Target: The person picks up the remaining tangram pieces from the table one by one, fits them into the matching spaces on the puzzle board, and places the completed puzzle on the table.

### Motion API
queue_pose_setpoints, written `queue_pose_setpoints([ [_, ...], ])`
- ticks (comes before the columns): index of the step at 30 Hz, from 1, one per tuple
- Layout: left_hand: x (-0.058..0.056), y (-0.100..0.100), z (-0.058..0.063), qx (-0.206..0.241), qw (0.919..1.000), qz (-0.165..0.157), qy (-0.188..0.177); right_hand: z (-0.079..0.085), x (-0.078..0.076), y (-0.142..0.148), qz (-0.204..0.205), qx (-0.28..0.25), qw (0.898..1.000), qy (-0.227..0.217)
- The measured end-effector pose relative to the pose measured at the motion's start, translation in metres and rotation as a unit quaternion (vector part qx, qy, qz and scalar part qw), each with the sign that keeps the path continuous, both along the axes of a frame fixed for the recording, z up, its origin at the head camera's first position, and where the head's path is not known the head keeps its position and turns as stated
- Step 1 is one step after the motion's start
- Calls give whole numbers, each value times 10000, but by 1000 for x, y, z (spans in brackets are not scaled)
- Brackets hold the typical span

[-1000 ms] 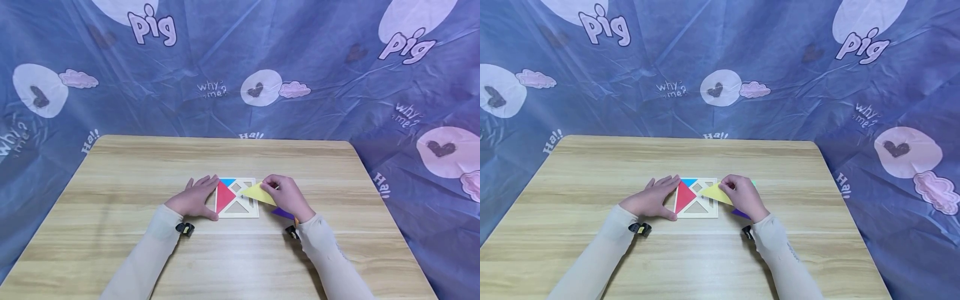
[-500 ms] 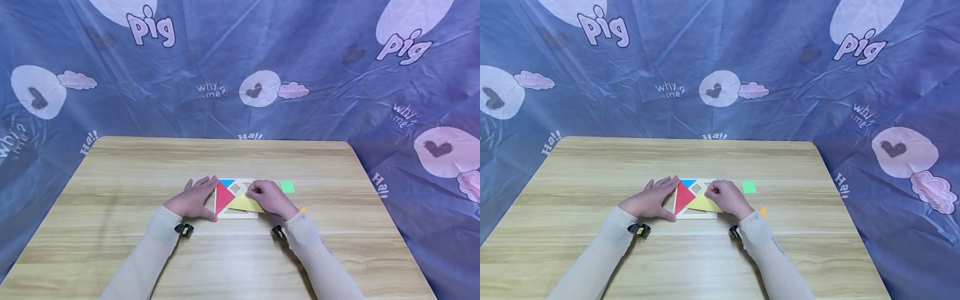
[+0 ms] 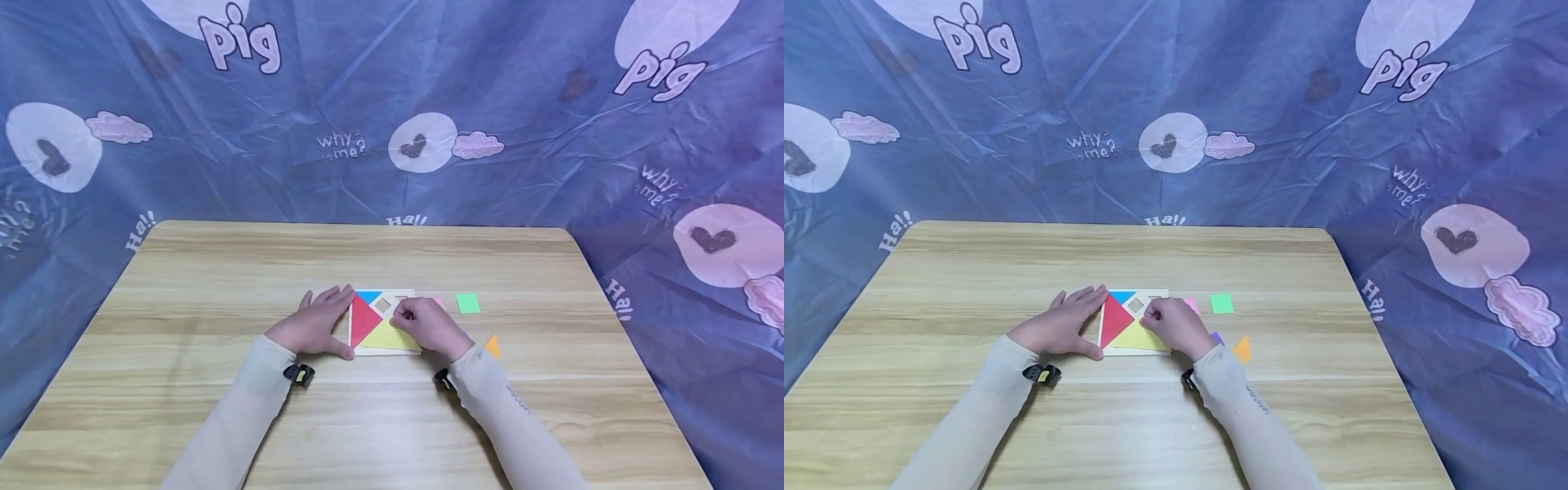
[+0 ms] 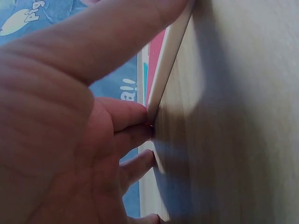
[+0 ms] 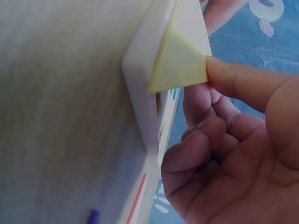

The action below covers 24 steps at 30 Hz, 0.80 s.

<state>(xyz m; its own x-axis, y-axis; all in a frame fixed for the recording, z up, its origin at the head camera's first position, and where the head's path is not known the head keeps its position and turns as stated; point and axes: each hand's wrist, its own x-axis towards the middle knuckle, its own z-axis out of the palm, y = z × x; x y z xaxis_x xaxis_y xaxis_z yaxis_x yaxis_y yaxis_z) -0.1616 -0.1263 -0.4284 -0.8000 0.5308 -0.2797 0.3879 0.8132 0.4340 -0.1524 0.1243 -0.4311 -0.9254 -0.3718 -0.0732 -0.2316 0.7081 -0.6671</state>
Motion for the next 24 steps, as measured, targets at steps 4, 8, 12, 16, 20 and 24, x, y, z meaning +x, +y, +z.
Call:
queue_pose_setpoints([
  [4, 0, 0, 1, -3, 10000, 1, 27, 2, 2, -5, 61, 36, 10000, 65],
  [8, 0, 0, 1, 23, 10000, -35, 88, 1, 2, -9, 82, 146, 9998, 129],
  [12, 0, 0, 3, 67, 9999, -57, 131, 0, 2, -10, 51, 240, 9996, 116],
  [16, 1, 1, 3, 44, 9998, -61, 160, 0, 2, -11, 17, 247, 9996, 158],
  [20, 1, 2, 2, -13, 9998, -18, 211, -1, 3, -11, 16, 241, 9996, 119],
  [24, 1, 4, -1, -28, 9998, 41, 200, -3, 3, -9, 163, 249, 9996, 35],
])
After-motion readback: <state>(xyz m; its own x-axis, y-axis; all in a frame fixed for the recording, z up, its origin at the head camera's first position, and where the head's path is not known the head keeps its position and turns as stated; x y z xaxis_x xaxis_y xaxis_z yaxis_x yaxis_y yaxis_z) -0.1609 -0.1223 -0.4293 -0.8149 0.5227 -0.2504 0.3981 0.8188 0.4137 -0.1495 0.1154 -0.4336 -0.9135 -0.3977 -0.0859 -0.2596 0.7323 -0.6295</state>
